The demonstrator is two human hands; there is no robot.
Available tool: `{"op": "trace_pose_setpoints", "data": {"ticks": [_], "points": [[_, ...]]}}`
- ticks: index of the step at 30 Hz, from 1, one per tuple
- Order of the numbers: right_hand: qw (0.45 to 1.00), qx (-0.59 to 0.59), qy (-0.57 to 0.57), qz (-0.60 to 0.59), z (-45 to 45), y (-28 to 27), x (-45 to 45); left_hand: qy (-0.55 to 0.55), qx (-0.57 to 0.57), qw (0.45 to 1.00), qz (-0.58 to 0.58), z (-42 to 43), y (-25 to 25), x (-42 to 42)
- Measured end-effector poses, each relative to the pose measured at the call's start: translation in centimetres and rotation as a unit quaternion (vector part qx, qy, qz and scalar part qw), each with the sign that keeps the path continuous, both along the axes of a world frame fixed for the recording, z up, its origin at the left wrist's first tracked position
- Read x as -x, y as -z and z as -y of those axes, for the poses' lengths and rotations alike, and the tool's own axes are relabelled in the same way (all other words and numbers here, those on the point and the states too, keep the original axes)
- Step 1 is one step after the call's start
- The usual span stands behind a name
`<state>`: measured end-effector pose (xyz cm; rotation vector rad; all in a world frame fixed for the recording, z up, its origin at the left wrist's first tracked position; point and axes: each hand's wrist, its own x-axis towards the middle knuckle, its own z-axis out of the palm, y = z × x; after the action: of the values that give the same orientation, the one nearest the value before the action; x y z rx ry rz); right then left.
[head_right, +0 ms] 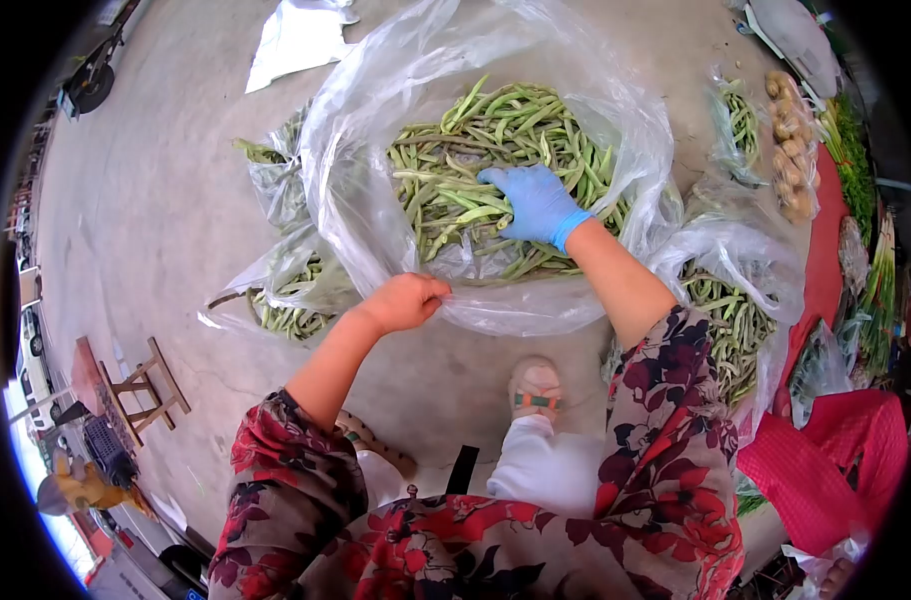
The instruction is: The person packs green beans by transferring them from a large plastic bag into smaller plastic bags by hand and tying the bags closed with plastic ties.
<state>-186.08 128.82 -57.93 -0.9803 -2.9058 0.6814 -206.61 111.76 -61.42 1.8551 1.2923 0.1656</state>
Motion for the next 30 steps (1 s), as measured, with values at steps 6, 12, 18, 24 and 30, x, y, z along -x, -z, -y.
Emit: {"op": "trace_pose_setpoints", "data": {"ticks": [6, 12, 18, 24, 30], "points": [[0.95, 0.185, 0.156, -0.195, -0.4, -4.3, -2.5, 0.04, -0.12, 0.992, -0.014, -1.5, -4.3, 0.5], [0.822, 0.319, 0.205, -0.425, -1.0, -5.8, -4.2, 0.047, -0.099, 0.994, -0.024, -0.5, -13.0, 4.8], [0.816, 0.301, 0.234, -0.434, 0.4, -8.0, -2.7, -0.132, -0.054, 0.99, 0.007, 4.5, -15.2, 12.2], [0.839, 0.283, 0.184, -0.426, 2.2, -11.1, 1.6, -0.439, -0.333, 0.813, -0.189, 10.9, -10.7, 19.9], [0.809, 0.379, 0.094, -0.44, 5.7, -17.8, 10.2, -0.642, -0.17, 0.715, -0.218, 15.6, -4.1, 25.0]]}}
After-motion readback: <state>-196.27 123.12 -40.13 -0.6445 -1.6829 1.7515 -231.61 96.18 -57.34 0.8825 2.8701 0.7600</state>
